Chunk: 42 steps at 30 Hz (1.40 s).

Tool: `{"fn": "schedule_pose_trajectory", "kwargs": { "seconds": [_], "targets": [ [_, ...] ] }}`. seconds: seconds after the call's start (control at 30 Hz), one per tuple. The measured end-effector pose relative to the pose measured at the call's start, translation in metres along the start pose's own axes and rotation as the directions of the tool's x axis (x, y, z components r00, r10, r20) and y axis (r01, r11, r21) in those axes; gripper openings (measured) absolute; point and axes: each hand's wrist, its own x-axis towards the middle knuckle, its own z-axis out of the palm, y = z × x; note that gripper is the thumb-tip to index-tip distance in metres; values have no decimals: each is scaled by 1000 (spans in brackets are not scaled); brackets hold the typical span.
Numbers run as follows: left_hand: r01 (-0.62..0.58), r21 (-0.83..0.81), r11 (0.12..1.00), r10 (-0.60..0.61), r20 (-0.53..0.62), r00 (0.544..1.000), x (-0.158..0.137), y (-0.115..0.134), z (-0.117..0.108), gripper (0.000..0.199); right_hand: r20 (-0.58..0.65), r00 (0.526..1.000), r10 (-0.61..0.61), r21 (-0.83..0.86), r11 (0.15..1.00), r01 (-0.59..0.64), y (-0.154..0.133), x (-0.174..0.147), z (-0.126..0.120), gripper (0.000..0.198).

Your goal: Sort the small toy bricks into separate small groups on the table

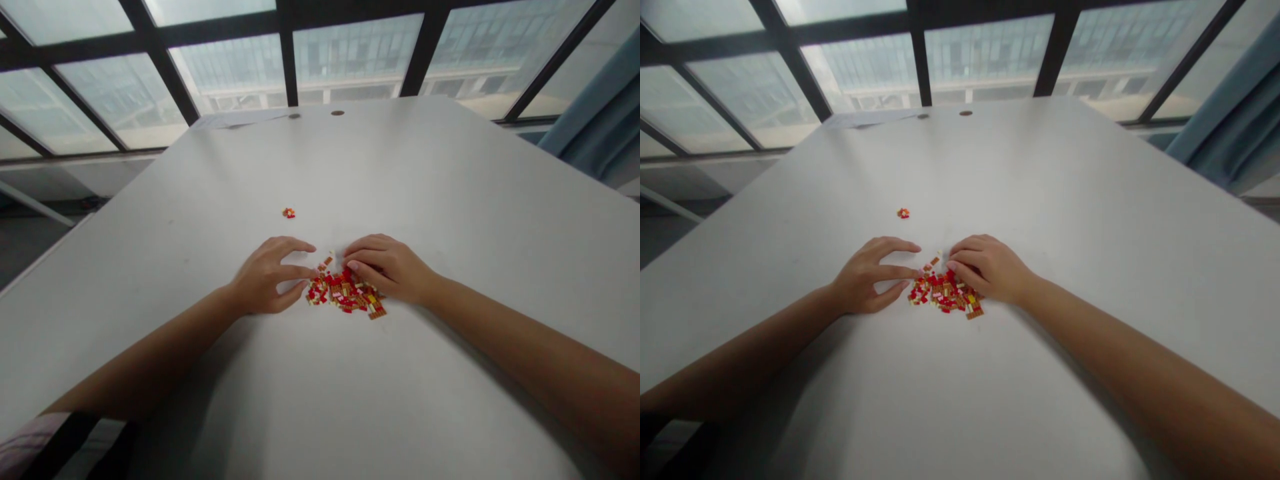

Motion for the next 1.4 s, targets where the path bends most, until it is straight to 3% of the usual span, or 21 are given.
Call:
{"fn": "schedule_pose_trajectory", "kwargs": {
  "seconds": [0.5,0.7,1.0,1.2,1.4],
  "targets": [
    [50,-30,998,-51,-27,998,4,9,-4,21,9,1000,0,-9,1000,0,1,-2,2,41],
    [86,23,996,-87,36,996,4,8,-2,25,32,999,29,4,1000,-29,2,-2,2,41],
    [225,120,967,-217,-75,973,0,1,-1,23,40,998,43,31,999,-44,3,-3,3,41],
    [496,306,813,-475,-143,868,-9,-11,10,35,36,999,37,35,999,-38,3,-2,2,40],
    [720,304,624,-722,-127,680,-11,-27,26,43,56,997,52,43,998,-55,0,-2,0,40]
  ]
}}
